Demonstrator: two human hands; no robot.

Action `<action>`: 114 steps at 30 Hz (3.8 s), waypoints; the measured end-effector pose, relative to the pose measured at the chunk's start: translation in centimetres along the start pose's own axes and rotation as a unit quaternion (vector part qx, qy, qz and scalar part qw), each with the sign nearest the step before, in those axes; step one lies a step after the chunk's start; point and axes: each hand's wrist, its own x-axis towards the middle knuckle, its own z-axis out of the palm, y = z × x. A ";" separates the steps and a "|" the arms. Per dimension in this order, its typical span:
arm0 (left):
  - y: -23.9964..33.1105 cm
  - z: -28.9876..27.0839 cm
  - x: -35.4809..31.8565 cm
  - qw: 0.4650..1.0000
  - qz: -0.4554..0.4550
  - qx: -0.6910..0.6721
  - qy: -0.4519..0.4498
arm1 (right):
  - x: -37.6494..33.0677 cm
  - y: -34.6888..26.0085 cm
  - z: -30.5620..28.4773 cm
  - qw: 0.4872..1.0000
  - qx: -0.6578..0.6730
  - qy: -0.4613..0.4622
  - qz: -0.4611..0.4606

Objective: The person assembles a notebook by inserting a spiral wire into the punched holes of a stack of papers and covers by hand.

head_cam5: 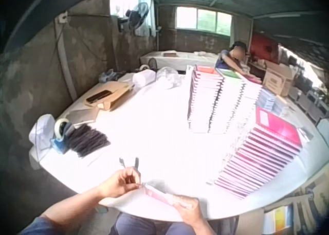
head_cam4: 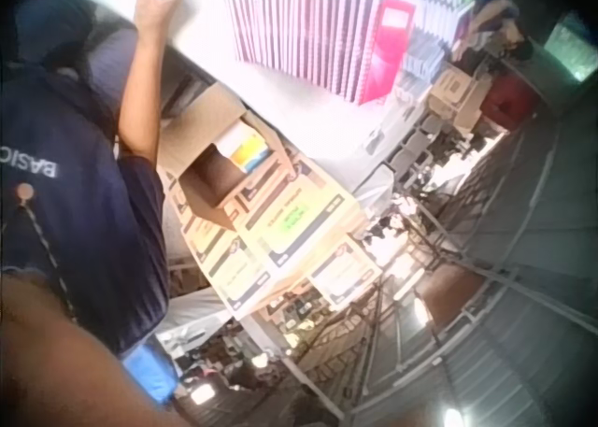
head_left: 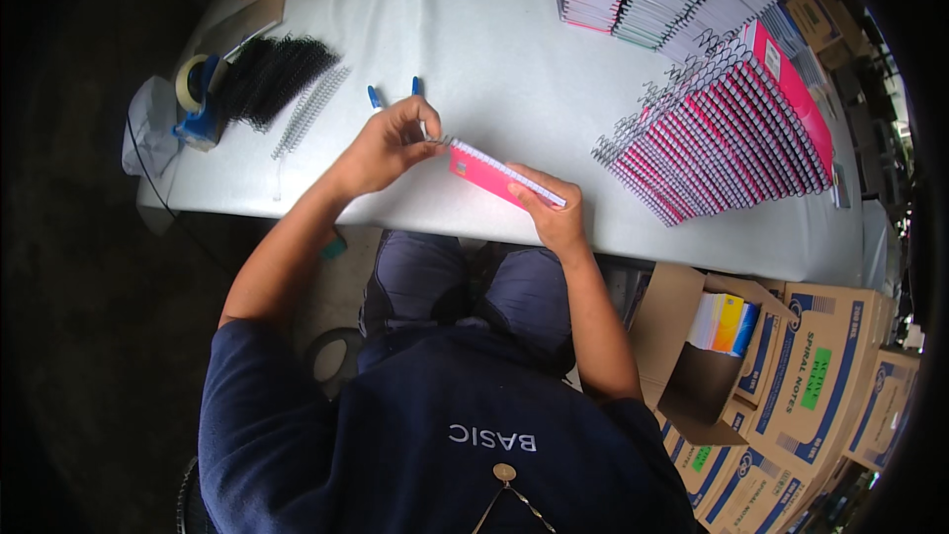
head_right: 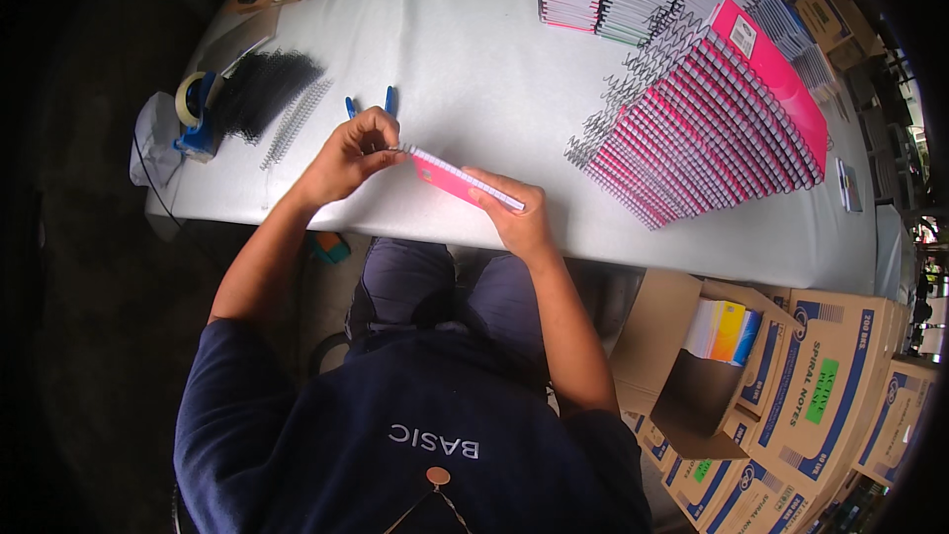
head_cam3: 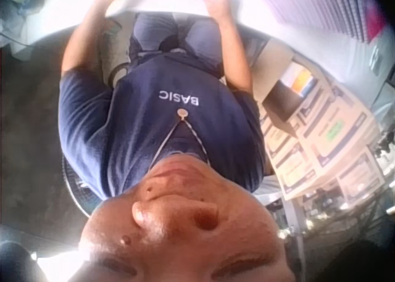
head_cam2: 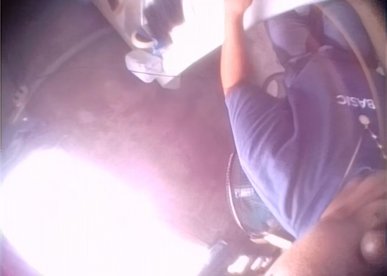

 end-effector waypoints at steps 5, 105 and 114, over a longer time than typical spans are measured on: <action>3.3 -1.1 0.7 0.937 0.094 0.330 -0.070 | 0.0 -0.5 0.2 1.000 0.004 -0.011 -0.007; -11.1 9.2 -5.9 0.774 0.428 0.466 0.006 | -3.0 0.3 3.1 0.953 -0.178 0.060 -0.238; -8.1 10.2 -5.9 0.735 0.472 0.486 -0.013 | -2.3 -0.5 3.0 0.969 -0.156 0.049 -0.183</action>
